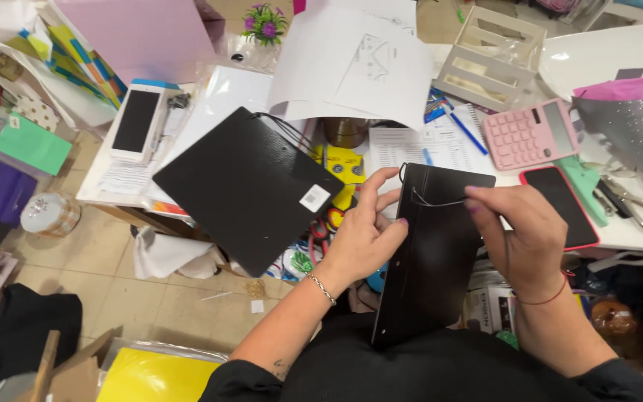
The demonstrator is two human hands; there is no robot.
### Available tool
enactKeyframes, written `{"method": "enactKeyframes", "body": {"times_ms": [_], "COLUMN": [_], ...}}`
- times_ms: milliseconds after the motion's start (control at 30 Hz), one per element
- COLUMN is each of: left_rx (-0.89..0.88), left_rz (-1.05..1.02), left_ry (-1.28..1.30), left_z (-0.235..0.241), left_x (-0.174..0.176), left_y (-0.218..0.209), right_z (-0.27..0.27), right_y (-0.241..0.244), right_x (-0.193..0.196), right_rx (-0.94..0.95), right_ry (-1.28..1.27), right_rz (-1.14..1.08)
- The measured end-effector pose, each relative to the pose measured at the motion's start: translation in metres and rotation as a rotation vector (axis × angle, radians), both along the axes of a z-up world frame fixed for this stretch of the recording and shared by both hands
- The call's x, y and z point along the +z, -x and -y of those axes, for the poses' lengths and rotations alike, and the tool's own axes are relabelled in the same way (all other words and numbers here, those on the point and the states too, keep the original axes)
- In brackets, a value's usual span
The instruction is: The person assembles a black binder by inserting a black elastic cord through the side holes to secure the cover. They then attach a white barcode sticker to the front of the binder and inspect the finished product.
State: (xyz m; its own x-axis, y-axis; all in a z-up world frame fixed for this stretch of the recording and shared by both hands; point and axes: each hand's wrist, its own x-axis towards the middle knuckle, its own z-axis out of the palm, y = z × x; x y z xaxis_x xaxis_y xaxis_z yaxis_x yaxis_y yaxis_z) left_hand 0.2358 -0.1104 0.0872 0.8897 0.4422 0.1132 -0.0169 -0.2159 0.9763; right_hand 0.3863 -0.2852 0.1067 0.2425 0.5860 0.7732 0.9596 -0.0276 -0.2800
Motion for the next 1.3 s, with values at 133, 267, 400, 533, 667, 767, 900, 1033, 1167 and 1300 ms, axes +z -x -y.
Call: {"method": "enactKeyframes", "body": {"times_ms": [133,267,400,533,667,767,900,1033,1167,1300], "left_rx": [-0.041,-0.059,-0.016,-0.013,-0.085,-0.085,-0.114,-0.107,0.021,0.028], "left_rz": [0.024,-0.016,-0.129,-0.225,0.058,0.16,0.311,0.371,0.32,0.438], "left_ry": [-0.054,-0.01,0.004,0.024,0.259,0.287,-0.075,-0.02,0.426,0.662], "left_z": [0.017,0.025,0.029,0.036,0.033,0.028,0.016,0.019,0.032,0.036], "left_x": [0.01,0.003,0.008,0.014,-0.012,-0.037,-0.062,-0.078,-0.11,-0.117], "left_y": [-0.02,-0.043,-0.056,-0.062,-0.077,-0.089,-0.099,-0.105,-0.101,-0.069], "right_z": [0.016,0.023,0.01,-0.013,-0.027,-0.03,-0.037,-0.041,-0.044,-0.04], "right_y": [-0.037,-0.072,-0.097,-0.142,-0.158,-0.156,-0.152,-0.154,-0.15,-0.155], "right_x": [-0.013,-0.032,-0.022,-0.044,-0.068,-0.069,-0.067,-0.07,-0.068,-0.067], "right_rx": [0.09,0.129,0.264,0.41,0.446,0.396,0.372,0.372,0.346,0.358], "right_ry": [0.017,-0.165,-0.09,0.083,0.04,0.053,0.066,0.083,0.095,0.117], "right_rz": [-0.138,-0.304,-0.279,-0.58,-0.696,-0.625,-0.576,-0.563,-0.519,-0.485]}}
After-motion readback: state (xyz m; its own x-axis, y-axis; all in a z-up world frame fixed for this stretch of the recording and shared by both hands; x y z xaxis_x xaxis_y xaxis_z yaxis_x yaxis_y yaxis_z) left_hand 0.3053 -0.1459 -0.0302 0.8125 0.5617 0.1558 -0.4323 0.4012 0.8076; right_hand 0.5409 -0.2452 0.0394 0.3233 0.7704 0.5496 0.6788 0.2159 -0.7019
